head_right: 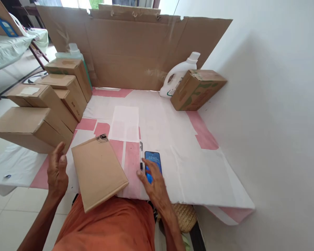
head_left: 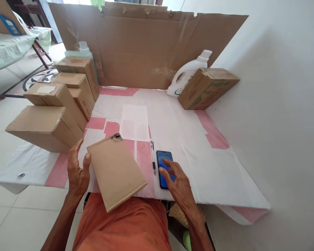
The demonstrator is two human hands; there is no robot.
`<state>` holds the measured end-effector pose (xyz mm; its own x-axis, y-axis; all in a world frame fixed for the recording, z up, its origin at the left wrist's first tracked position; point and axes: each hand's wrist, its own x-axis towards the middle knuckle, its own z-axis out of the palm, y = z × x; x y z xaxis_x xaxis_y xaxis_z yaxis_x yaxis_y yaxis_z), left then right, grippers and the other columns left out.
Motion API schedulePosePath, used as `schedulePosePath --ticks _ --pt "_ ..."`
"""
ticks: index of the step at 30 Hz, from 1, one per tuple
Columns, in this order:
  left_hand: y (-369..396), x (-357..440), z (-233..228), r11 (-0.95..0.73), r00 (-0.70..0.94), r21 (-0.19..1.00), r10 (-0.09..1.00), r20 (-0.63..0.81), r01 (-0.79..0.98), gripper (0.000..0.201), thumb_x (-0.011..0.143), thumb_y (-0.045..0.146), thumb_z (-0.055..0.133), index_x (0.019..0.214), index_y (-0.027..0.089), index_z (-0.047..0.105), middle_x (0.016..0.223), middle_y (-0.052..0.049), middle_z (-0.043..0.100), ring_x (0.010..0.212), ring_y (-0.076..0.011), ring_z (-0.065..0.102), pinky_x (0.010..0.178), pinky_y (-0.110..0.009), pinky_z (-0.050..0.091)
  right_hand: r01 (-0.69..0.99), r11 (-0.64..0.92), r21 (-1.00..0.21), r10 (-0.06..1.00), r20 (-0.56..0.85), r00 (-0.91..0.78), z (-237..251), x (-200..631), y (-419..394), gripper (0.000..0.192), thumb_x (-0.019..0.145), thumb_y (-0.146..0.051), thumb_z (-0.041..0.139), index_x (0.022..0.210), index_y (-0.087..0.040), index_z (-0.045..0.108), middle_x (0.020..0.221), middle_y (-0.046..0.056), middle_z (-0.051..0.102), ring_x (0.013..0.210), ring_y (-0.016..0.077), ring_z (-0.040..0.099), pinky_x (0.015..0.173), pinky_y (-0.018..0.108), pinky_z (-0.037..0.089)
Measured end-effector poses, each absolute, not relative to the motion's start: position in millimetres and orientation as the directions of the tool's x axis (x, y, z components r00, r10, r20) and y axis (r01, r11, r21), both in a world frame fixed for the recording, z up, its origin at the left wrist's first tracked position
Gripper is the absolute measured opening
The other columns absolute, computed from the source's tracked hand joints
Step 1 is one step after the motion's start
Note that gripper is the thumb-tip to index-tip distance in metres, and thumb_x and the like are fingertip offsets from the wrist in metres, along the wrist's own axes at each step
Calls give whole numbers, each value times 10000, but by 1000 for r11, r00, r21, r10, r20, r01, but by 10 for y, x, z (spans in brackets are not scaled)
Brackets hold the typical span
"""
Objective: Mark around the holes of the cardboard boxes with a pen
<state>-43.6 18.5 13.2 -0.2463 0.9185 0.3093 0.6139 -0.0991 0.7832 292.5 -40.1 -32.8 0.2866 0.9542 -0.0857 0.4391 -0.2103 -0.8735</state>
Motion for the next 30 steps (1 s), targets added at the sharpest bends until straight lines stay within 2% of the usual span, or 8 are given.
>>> schedulePosePath --ticks 2,4,7,12,16,20,25,30 --pt "37 -470 -61 5 -355 904 921 162 427 708 1080 684 362 1614 224 431 1679 -179 474 1576 -312 458 1300 -516 385 203 -145 -968 989 -147 5 -321 2688 -442 846 910 -793 646 1557 -253 576 1642 164 521 1473 359 541 1182 524 472" --pt "-133 -438 -220 86 -291 968 957 -15 235 777 1066 737 303 1653 231 359 1714 -178 431 1570 -314 477 1275 -496 433 49 -142 -989 959 -150 -240 -308 2434 -496 1059 814 -824 747 1669 -280 437 1726 156 421 1579 371 422 1246 530 405" --pt "-358 -324 -256 191 -128 978 975 -179 87 790 1062 758 262 1660 250 358 1672 -148 506 1567 -309 482 1255 -485 470 90 -153 -984 925 -174 -337 -198 2152 -558 1262 713 -733 901 1733 -295 301 1749 153 382 1607 386 363 1289 560 338" --pt "-451 -387 183 344 -88 939 935 -343 6 813 1014 819 344 1615 295 505 1600 -83 610 1593 -326 443 1337 -511 354 171 -70 -983 960 -113 -258 314 2120 -513 871 917 -637 777 1659 -296 473 1538 119 604 1369 327 577 1188 465 438" --pt "-391 -595 522 322 -9 945 947 -322 63 922 945 915 257 1559 322 605 1600 -81 617 1556 -403 471 1236 -584 475 220 35 -975 992 7 -125 748 2207 -314 578 1039 -651 594 1460 -267 691 1229 80 734 1063 268 643 949 360 500" --pt "-300 -599 571 239 0 962 970 -241 131 889 969 881 264 1561 312 603 1643 -75 573 1518 -417 501 1157 -585 547 226 55 -973 998 51 -26 870 2190 -15 612 1083 -692 449 1261 -215 789 1088 81 748 989 259 633 913 362 482" --pt "-60 -525 291 291 -200 925 949 -245 245 882 963 891 315 1568 303 570 1533 -93 661 1531 -403 500 1319 -634 348 52 95 -994 983 85 -165 618 2074 322 792 988 -809 528 1548 -255 607 1430 119 630 1205 272 622 985 396 533" --pt "272 -469 -26 216 -92 970 974 -206 112 946 872 990 241 1581 415 489 1639 -38 557 1498 -408 532 1207 -637 517 130 87 -988 975 58 -215 199 1894 512 1071 807 -726 837 1689 -308 395 1675 142 457 1553 366 407 1268 549 365"
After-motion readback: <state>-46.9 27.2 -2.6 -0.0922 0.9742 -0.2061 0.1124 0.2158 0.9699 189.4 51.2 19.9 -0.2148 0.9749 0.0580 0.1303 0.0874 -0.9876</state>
